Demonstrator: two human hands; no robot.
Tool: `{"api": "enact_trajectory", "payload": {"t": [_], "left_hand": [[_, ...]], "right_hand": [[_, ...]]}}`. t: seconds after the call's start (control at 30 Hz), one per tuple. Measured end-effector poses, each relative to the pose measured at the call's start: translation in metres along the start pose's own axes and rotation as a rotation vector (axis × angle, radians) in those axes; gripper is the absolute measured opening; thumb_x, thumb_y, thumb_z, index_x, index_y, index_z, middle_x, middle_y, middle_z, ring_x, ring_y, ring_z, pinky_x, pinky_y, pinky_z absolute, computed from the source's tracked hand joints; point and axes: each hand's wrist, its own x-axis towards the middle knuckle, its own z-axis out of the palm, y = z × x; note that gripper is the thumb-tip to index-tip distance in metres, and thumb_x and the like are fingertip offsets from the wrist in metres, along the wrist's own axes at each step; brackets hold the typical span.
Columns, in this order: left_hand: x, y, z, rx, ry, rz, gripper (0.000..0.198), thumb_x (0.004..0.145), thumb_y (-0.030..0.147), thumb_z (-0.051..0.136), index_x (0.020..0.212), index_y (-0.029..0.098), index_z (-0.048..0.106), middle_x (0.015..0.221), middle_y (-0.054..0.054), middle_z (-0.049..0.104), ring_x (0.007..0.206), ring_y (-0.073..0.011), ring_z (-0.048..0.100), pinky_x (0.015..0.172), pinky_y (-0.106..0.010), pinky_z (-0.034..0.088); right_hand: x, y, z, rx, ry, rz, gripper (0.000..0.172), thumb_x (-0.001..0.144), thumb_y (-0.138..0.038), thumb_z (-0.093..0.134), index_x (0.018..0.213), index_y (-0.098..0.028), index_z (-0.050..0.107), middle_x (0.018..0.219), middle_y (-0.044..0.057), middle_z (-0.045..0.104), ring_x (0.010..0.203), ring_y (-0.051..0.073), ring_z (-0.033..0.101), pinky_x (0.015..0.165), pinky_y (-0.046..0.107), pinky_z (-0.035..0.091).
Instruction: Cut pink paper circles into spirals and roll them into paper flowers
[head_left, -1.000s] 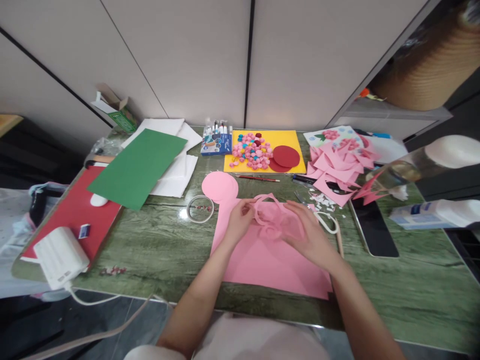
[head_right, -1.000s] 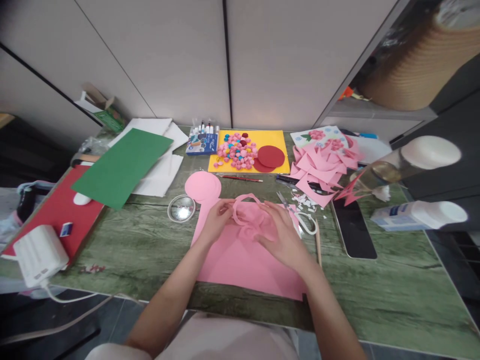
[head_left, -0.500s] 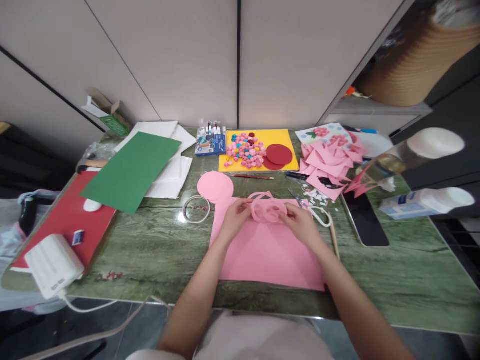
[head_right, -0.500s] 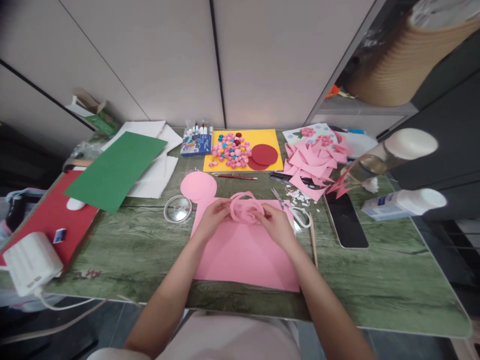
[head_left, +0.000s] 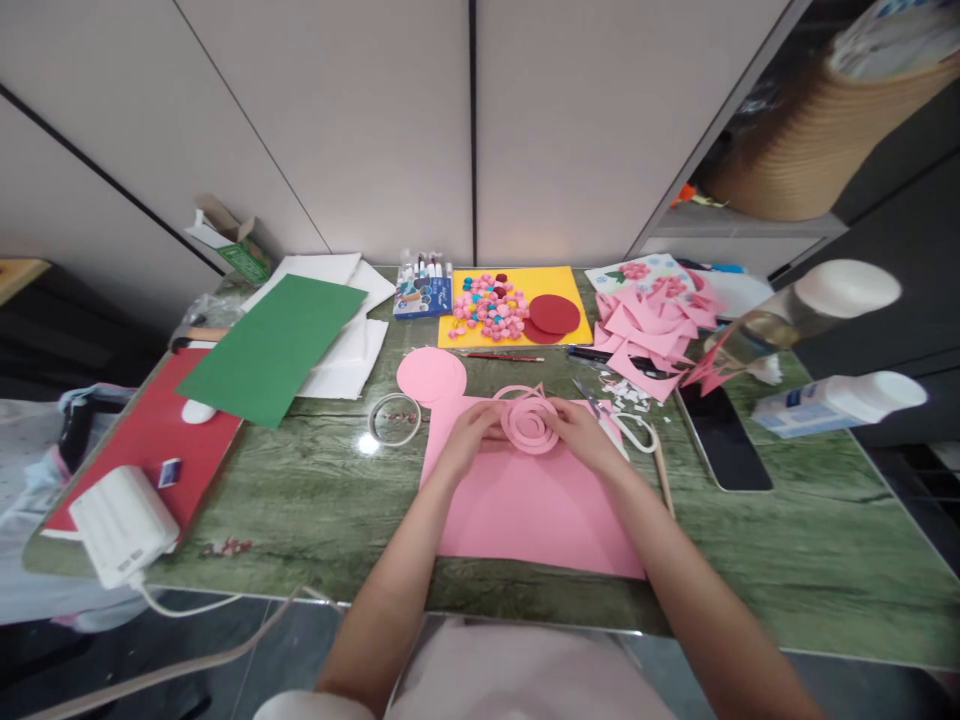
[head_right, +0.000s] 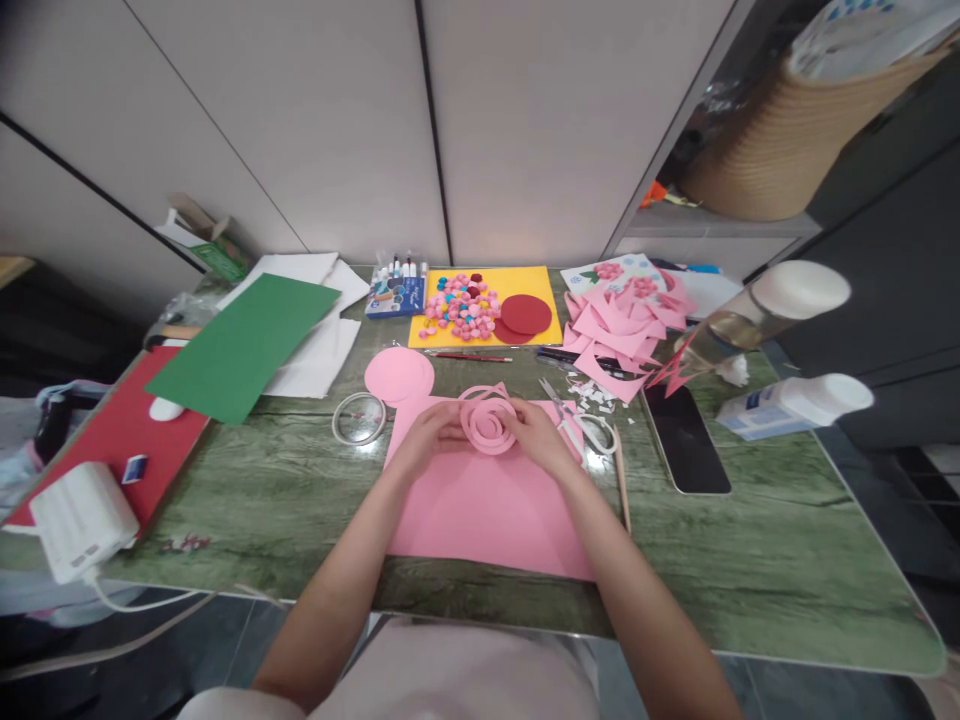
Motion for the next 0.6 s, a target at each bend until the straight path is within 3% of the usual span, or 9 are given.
{"api": "enact_trajectory", "payload": {"t": [0.2,0.43,0.53,0.6], "left_hand": [[0.000,-0.003,0.004,0.089,-0.002,0.100,0.052,0.059,0.033,0.074,0.104,0.013,0.060,0.095,-0.009,0.065,0.080,-0.0160,0.061,0.067,-0.025,0.049],[-0.002,-0.003,0.008,0.023,-0.020,0.148,0.041,0.063,0.035,0.070,0.094,0.009,0.064,0.085,-0.007,0.065,0.074,-0.0143,0.058,0.068,-0.026,0.046],[-0.009,0.007,0.009,0.043,-0.038,0.159,0.039,0.063,0.033,0.070,0.093,0.010,0.064,0.081,-0.006,0.065,0.071,-0.0127,0.057,0.067,-0.024,0.045],[-0.016,0.017,0.011,0.148,-0.092,0.171,0.034,0.064,0.032,0.070,0.089,0.011,0.065,0.078,-0.004,0.064,0.068,-0.0114,0.056,0.064,-0.023,0.044]], "right_hand": [[-0.003,-0.010,0.003,0.005,0.003,-0.036,0.025,0.079,-0.036,0.052,0.090,-0.017,0.064,0.084,0.004,0.065,0.079,0.019,0.056,0.070,0.031,0.044],[-0.017,-0.023,-0.001,0.054,-0.001,-0.036,0.030,0.083,-0.042,0.047,0.094,-0.020,0.063,0.090,0.004,0.065,0.082,0.018,0.059,0.074,0.030,0.046],[-0.019,-0.022,-0.008,0.101,0.084,-0.074,0.034,0.081,-0.045,0.051,0.105,-0.022,0.059,0.106,0.006,0.062,0.097,0.020,0.057,0.085,0.034,0.044],[-0.017,-0.022,-0.011,0.152,0.152,-0.153,0.040,0.080,-0.046,0.052,0.114,-0.024,0.054,0.122,0.006,0.056,0.114,0.021,0.049,0.097,0.036,0.036]]}}
